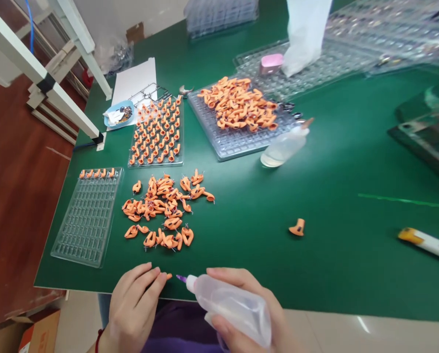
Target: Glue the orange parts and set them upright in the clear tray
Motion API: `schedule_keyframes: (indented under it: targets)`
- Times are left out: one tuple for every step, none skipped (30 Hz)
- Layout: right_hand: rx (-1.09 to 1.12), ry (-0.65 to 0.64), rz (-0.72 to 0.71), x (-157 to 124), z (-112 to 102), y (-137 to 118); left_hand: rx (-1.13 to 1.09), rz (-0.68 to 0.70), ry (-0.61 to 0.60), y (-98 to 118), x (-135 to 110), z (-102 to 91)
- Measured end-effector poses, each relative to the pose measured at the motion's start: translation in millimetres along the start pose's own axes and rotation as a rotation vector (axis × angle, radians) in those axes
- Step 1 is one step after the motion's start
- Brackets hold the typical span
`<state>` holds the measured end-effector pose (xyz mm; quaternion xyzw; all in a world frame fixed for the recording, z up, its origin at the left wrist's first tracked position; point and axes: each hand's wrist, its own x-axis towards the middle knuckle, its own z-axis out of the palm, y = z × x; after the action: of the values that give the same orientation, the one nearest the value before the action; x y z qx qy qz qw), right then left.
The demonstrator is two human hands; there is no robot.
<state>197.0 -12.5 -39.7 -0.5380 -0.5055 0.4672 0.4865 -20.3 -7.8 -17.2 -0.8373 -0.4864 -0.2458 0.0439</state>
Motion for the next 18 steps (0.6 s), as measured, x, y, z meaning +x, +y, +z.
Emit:
schedule_keyframes:
  targets:
    - [-0.019, -0.017, -0.024, 1, -1, 1, 0.001, -0.001, -0.006, 0, 1, -0.5]
    - [-0.04, -0.035, -0.052, 2, -2, 3, 0.0, -0.002, -0.011, 1, 2, -1.1]
    - [-0.061, -0.052, -0.08, 4, -3, 4, -0.003, -0.003, -0.014, 1, 3, -1.8]
    - [-0.083, -0.069, -0.107, 6, -4, 6, -0.007, -0.005, -0.016, 2, 4, -2.4]
    - [-0.104, -0.085, -0.135, 8, -5, 9, -0.011, -0.006, -0.018, 2, 5, -3.0]
    - [-0.122, -0.106, -0.169, 10, -7, 11, -0.014, -0.01, -0.02, 2, 6, -3.4]
    - [-0.135, -0.131, -0.203, 12, -9, 14, -0.018, -0.013, -0.021, 2, 6, -3.5]
    - [-0.144, -0.154, -0.232, 13, -11, 16, -0.02, -0.014, -0.022, 2, 7, -3.5]
    - [-0.15, -0.176, -0.254, 14, -13, 18, -0.022, -0.015, -0.023, 2, 6, -3.2]
    - [-0.152, -0.192, -0.272, 14, -14, 19, -0.023, -0.015, -0.022, 2, 6, -2.7]
    - [-0.151, -0.198, -0.279, 14, -15, 20, -0.026, -0.015, -0.023, 2, 6, -2.1]
    - [-0.153, -0.19, -0.273, 14, -15, 19, -0.028, -0.016, -0.022, 2, 5, -1.4]
    - [-0.155, -0.172, -0.257, 13, -14, 18, -0.032, -0.016, -0.018, 2, 5, -0.9]
    - [-0.155, -0.152, -0.237, 12, -12, 16, -0.034, -0.015, -0.013, 2, 5, -0.4]
    - [-0.152, -0.13, -0.211, 11, -10, 13, -0.037, -0.014, -0.009, 2, 5, -0.2]
    - [-0.147, -0.109, -0.182, 10, -8, 11, -0.039, -0.012, -0.003, 2, 5, -0.1]
    - [-0.143, -0.094, -0.157, 9, -6, 9, -0.042, -0.01, 0.0, 2, 5, -0.2]
    - [-0.138, -0.087, -0.143, 8, -4, 7, -0.043, -0.008, 0.001, 2, 5, -0.4]
